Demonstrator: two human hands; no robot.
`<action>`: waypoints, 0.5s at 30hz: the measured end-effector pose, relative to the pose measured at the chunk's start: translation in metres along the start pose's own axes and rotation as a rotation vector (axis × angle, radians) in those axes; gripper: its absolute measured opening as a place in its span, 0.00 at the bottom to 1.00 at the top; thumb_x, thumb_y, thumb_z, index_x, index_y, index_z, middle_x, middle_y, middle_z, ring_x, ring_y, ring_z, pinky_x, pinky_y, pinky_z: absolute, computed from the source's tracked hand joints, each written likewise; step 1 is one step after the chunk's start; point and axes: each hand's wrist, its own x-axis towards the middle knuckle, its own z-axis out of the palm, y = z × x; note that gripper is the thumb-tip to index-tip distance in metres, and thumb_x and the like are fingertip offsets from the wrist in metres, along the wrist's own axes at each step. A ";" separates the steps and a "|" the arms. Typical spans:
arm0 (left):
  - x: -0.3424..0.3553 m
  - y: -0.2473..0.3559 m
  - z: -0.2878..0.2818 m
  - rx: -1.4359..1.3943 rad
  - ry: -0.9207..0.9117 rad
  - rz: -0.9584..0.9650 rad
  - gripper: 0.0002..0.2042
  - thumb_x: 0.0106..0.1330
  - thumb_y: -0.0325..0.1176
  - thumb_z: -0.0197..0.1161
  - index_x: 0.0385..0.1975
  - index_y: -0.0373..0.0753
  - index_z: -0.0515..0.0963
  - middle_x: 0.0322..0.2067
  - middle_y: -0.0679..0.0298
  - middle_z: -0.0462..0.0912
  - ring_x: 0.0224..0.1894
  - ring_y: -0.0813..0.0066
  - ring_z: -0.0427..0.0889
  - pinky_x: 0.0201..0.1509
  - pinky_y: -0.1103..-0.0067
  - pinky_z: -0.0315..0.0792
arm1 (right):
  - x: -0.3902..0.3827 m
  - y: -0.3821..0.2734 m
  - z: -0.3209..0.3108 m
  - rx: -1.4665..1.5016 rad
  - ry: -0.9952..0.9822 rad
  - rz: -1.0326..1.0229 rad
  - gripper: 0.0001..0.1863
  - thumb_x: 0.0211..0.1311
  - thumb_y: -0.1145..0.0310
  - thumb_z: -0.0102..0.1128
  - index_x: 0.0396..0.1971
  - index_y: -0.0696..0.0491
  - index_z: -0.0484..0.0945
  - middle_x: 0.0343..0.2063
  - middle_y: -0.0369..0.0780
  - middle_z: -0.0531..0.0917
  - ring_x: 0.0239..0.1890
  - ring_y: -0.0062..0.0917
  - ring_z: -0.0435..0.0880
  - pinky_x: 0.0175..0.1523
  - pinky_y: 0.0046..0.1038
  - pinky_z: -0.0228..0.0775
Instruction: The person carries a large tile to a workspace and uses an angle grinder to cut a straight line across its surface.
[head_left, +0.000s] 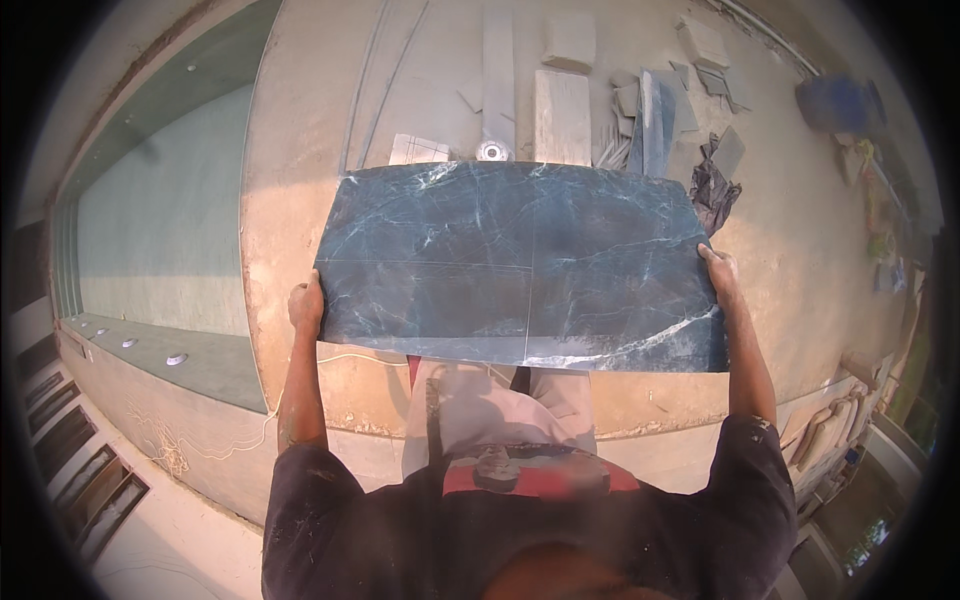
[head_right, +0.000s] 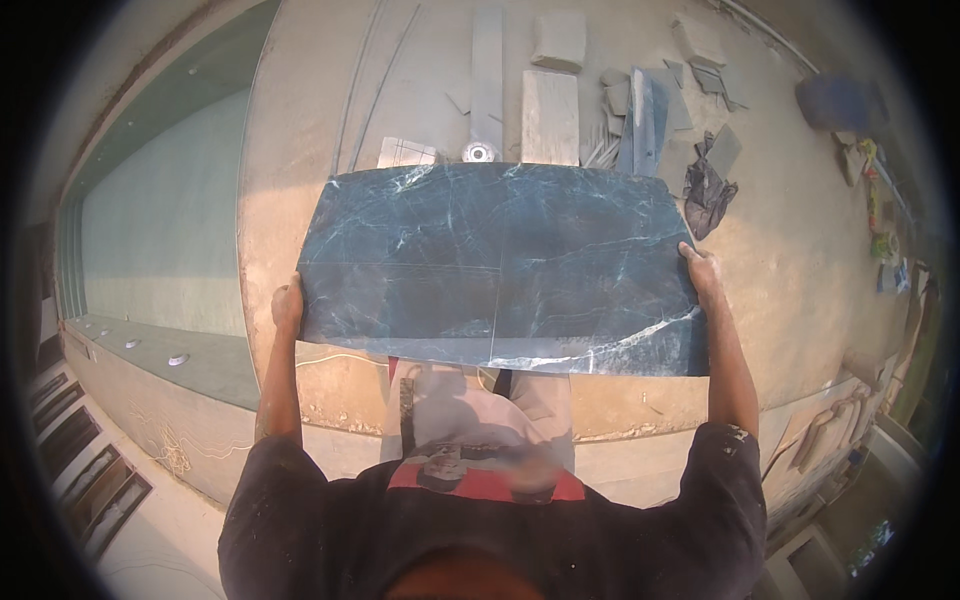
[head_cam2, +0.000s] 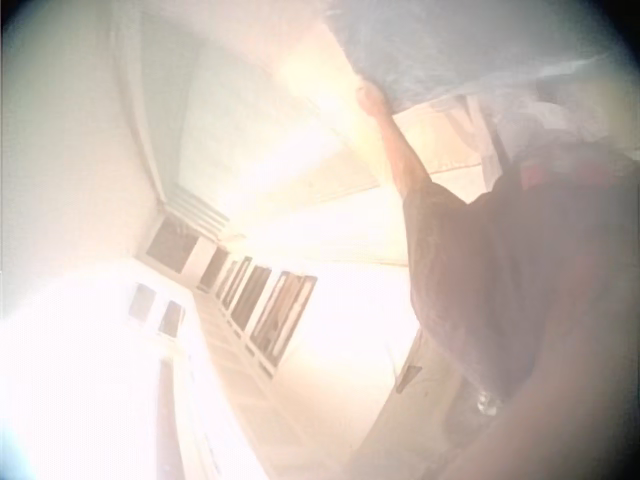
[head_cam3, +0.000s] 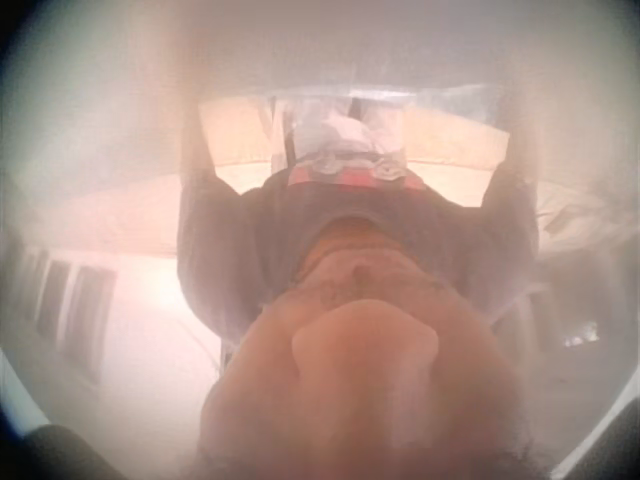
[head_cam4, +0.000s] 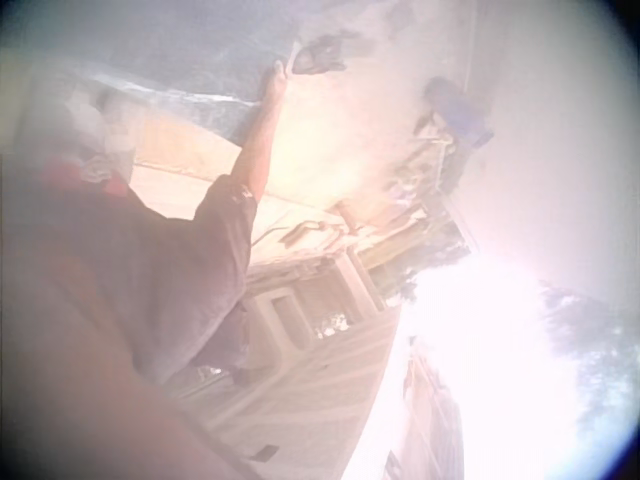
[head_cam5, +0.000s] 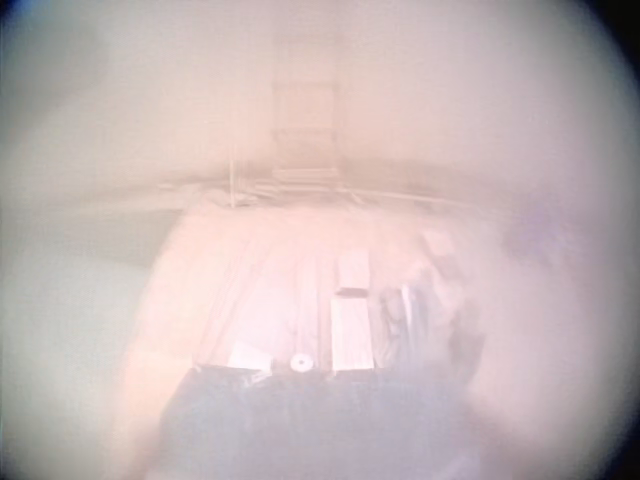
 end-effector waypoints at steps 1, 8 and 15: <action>0.012 -0.003 0.021 -0.039 0.022 0.022 0.36 0.69 0.63 0.54 0.49 0.28 0.84 0.52 0.40 0.84 0.58 0.46 0.82 0.63 0.60 0.72 | 0.014 0.014 0.017 0.018 0.044 -0.036 0.26 0.67 0.52 0.64 0.45 0.65 0.86 0.36 0.44 0.89 0.36 0.28 0.88 0.46 0.30 0.78; 0.064 -0.040 0.081 -0.225 0.042 0.227 0.35 0.66 0.60 0.59 0.46 0.24 0.84 0.47 0.41 0.86 0.53 0.48 0.85 0.58 0.63 0.74 | 0.037 0.080 0.090 0.188 0.104 -0.193 0.23 0.65 0.54 0.67 0.38 0.64 0.87 0.32 0.42 0.88 0.33 0.27 0.86 0.42 0.31 0.75; 0.087 -0.045 0.119 -0.378 0.217 0.382 0.36 0.65 0.60 0.61 0.44 0.22 0.84 0.43 0.40 0.86 0.49 0.50 0.85 0.57 0.63 0.73 | 0.066 0.112 0.116 0.261 0.268 -0.301 0.25 0.62 0.54 0.69 0.37 0.67 0.87 0.30 0.44 0.88 0.31 0.30 0.87 0.40 0.33 0.77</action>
